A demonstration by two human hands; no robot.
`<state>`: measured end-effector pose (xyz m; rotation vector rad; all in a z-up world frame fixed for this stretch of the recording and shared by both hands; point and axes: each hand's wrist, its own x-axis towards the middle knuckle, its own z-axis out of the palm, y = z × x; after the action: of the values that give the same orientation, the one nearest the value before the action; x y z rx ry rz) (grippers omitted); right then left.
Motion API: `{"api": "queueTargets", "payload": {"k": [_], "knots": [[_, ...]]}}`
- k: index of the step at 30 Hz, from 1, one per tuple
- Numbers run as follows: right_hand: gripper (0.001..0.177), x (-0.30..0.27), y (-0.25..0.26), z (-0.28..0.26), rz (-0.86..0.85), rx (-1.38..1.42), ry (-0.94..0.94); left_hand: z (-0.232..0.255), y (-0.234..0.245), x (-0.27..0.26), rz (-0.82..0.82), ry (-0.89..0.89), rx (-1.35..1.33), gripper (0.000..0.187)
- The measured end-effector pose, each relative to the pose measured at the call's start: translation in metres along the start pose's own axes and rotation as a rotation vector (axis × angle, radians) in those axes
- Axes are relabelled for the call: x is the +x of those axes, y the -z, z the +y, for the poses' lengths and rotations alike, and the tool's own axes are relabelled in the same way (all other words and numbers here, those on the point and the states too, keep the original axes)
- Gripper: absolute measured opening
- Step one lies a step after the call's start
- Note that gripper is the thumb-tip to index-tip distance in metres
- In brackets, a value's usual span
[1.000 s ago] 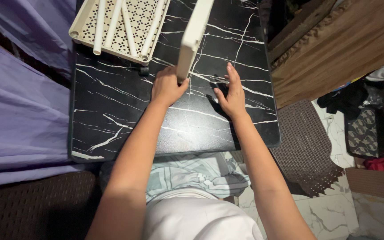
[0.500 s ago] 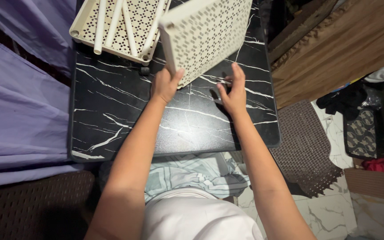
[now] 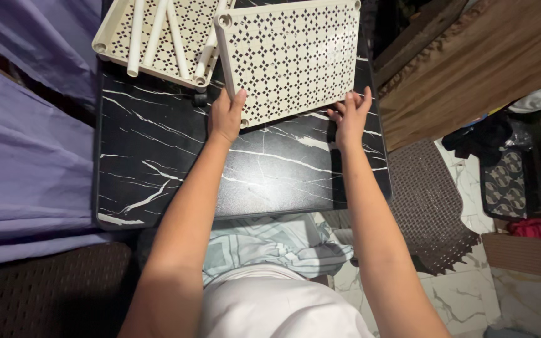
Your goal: The person assembles a small white plastic shelving unit by inserting cylindrical legs into corner holes of perforated trays. They repeatedly insert and remove legs, reposition the trays, and attempt to secure the structure on a black marble-patterned table.
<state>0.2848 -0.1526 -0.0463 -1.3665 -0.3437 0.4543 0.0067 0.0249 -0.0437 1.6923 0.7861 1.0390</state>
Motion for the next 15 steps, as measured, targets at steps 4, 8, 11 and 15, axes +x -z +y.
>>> {"api": "queueTargets", "payload": {"k": [4,8,11,15], "knots": [[0.069,0.008,0.008,-0.002,0.012,0.072,-0.142,-0.003,0.0,0.0,0.026,0.002,-0.048,0.056],[0.051,0.017,0.013,0.006,-0.063,0.04,-0.125,-0.004,0.001,0.001,0.022,0.005,-0.06,0.056],[0.037,0.018,0.013,0.011,-0.053,0.02,-0.101,-0.002,0.002,0.0,0.026,-0.013,-0.052,0.056],[0.028,0.013,0.014,0.015,-0.001,-0.002,-0.032,0.001,0.001,0.0,0.025,0.015,0.032,0.054]]}}
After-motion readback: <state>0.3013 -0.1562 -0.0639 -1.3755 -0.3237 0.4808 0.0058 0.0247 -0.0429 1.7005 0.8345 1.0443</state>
